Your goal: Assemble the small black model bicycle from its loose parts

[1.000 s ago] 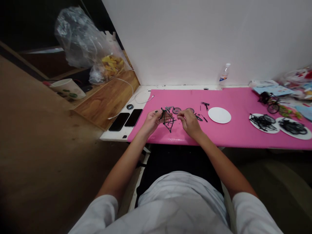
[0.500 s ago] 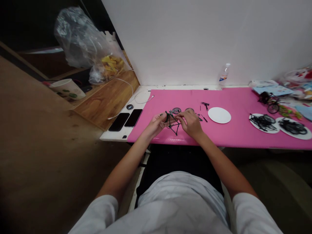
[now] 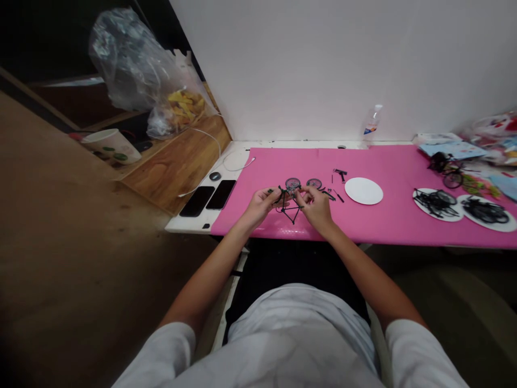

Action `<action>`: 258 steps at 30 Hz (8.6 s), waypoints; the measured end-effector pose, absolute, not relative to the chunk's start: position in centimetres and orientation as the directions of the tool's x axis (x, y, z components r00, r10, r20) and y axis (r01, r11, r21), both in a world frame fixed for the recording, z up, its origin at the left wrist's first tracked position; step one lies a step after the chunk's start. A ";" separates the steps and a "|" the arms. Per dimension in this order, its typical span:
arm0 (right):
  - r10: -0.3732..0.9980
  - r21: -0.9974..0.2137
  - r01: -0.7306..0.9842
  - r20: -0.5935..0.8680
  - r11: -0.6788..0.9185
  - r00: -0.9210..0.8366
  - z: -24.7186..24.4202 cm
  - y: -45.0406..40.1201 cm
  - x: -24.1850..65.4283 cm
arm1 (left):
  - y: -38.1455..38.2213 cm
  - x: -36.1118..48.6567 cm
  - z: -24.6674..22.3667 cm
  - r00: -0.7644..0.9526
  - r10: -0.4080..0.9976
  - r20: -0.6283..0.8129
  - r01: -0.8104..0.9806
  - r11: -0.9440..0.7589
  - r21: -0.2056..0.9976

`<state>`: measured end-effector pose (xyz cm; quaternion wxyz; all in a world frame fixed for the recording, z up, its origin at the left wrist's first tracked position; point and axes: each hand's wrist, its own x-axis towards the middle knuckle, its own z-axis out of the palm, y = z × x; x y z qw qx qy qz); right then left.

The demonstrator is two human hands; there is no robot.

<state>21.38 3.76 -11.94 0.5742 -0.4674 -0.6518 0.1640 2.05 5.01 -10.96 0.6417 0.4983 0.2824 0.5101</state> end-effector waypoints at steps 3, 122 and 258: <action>0.764 -0.718 0.447 0.635 0.533 0.109 -12.1 3.5 21.3 | 4.8 2.2 -10.7 0.328 0.938 0.111 -0.390 0.028 0.920; 0.831 -0.841 0.177 0.432 0.512 -0.349 -8.2 2.3 22.8 | 2.5 1.6 -8.8 0.345 0.833 0.433 0.165 -0.508 0.845; 0.980 -0.013 0.998 0.188 -0.061 0.062 -13.3 7.8 34.2 | 10.3 -1.2 -17.4 0.312 0.950 -0.017 -0.347 0.131 0.929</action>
